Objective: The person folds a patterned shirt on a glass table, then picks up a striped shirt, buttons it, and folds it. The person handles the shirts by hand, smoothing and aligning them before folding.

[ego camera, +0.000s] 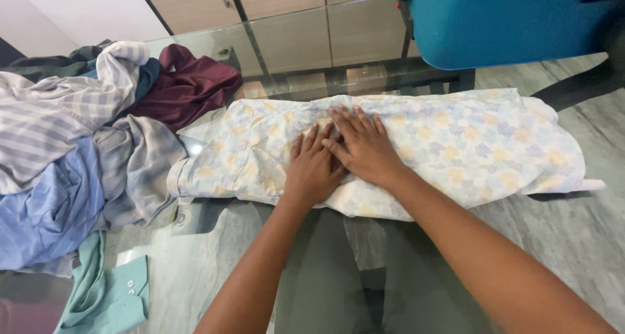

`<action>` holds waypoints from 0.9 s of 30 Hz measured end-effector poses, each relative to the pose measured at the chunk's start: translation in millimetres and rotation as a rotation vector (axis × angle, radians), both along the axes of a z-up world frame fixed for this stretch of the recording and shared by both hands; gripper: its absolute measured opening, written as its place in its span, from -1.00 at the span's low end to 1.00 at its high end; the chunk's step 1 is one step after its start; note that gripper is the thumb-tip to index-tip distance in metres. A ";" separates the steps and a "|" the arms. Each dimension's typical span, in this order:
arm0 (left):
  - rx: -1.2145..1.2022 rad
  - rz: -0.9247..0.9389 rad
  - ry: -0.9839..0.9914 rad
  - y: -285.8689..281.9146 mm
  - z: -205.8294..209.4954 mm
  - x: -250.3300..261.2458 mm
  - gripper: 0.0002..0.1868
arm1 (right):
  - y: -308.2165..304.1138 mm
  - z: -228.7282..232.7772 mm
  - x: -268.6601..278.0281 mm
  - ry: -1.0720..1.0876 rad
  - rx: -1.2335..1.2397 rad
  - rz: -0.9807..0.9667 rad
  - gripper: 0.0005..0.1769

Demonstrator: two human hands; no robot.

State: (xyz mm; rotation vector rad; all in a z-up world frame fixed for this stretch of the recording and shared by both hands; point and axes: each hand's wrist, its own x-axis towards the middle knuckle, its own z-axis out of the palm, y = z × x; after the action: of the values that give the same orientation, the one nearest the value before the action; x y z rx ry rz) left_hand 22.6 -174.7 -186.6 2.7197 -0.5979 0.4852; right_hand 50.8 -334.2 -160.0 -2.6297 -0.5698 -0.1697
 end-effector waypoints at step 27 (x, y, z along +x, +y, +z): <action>-2.176 0.556 0.101 70.4 42.7 -119.0 -0.06 | 3.5 -11.9 -4.6 -0.008 -0.242 0.022 -0.07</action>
State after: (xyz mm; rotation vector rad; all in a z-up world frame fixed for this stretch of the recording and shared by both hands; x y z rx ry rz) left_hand -96.4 -104.3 -143.9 0.6848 0.5777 0.5277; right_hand 46.2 -330.7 -171.9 -2.8553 -0.6583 -0.1110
